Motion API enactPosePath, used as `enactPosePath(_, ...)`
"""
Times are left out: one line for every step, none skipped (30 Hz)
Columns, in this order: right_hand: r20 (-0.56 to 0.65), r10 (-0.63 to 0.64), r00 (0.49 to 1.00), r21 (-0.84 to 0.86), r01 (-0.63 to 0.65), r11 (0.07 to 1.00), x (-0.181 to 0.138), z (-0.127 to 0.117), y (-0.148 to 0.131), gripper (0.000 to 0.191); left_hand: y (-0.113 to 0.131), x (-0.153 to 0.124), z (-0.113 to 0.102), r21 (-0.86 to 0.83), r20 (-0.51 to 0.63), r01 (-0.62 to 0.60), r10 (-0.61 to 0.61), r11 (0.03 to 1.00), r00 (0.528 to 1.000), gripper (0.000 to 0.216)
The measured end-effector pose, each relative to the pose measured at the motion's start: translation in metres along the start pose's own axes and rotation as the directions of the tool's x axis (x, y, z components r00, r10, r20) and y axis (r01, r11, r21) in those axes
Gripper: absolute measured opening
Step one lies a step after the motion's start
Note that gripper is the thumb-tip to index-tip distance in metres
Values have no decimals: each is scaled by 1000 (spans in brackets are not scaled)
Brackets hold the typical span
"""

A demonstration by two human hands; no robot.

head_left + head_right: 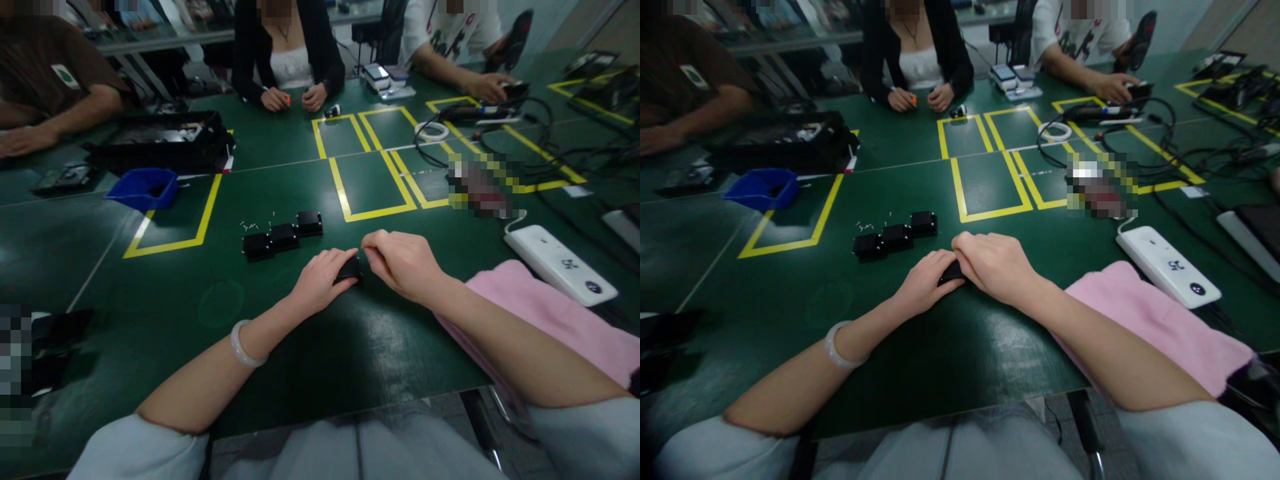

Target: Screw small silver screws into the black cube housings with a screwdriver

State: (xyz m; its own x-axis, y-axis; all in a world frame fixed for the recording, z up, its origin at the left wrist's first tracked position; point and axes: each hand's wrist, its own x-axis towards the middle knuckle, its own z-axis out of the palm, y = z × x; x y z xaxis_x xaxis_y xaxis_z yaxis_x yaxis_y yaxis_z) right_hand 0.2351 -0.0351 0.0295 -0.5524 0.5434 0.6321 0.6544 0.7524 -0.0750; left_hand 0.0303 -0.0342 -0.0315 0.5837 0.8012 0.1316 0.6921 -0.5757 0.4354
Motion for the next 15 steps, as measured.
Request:
enactPosePath(-4, -2, 1000, -4, 2, 1000, 0, 0, 0, 27, 0, 0, 0, -1, 1, 0, 0, 1000, 1000, 46)
enactPosePath(-10, -7, 1000, -10, 6, 1000, 1, -1, 0, 29, 0, 0, 0, -5, 1, 0, 0, 1000, 1000, 46)
enactPosePath(-16, -13, 1000, -18, 13, 1000, 1, -1, 0, 31, 0, 0, 0, -10, -1, -1, 1, 1000, 1000, 46)
enactPosePath(-22, -21, 1000, -28, 20, 999, 1, -2, 0, 33, 0, -1, 0, -15, -4, -2, 1, 1000, 1000, 46)
enactPosePath(-28, -28, 999, -36, 27, 999, 1, -2, 0, 33, 0, -1, 0, -19, -4, -1, 1, 1000, 1000, 46)
enactPosePath(-33, -32, 999, -40, 31, 999, 1, -2, 0, 33, 0, -1, 0, -21, -4, 0, 0, 1000, 1000, 46)
enactPosePath(-37, -31, 999, -40, 30, 999, 1, -2, 0, 32, 0, -1, -1, -19, -3, 1, -1, 1000, 1000, 46)
enactPosePath(-38, -27, 999, -37, 26, 999, 1, -1, 0, 30, 0, -1, -1, -16, -2, 2, -2, 1000, 1000, 46)
enactPosePath(-36, -21, 999, -32, 20, 999, 1, -1, 0, 27, 0, 0, -1, -13, -2, 3, -3, 1000, 1000, 46)
enactPosePath(-34, -17, 999, -26, 16, 1000, 1, -1, 0, 26, 0, 0, -1, -12, -1, 3, -3, 1000, 1000, 46)
enactPosePath(-29, -15, 999, -18, 14, 1000, 1, 0, 0, 24, 0, 0, -1, -12, -1, 3, -3, 1000, 1000, 46)
enactPosePath(-25, -15, 1000, -12, 15, 1000, 1, 0, 0, 23, 0, 0, -1, -14, -1, 2, -2, 1000, 1000, 45)
enactPosePath(-22, -17, 1000, -8, 17, 1000, 1, 0, 0, 23, 0, 0, -1, -16, 1, 2, -2, 1000, 1000, 45)
enactPosePath(-19, -19, 1000, -8, 19, 1000, 1, -1, 0, 23, 0, 0, -1, -16, 3, 3, -3, 1000, 1000, 45)
enactPosePath(-18, -22, 1000, -13, 21, 1000, 2, -1, 0, 24, 0, 0, -1, -17, 4, 3, -3, 1000, 1000, 44)
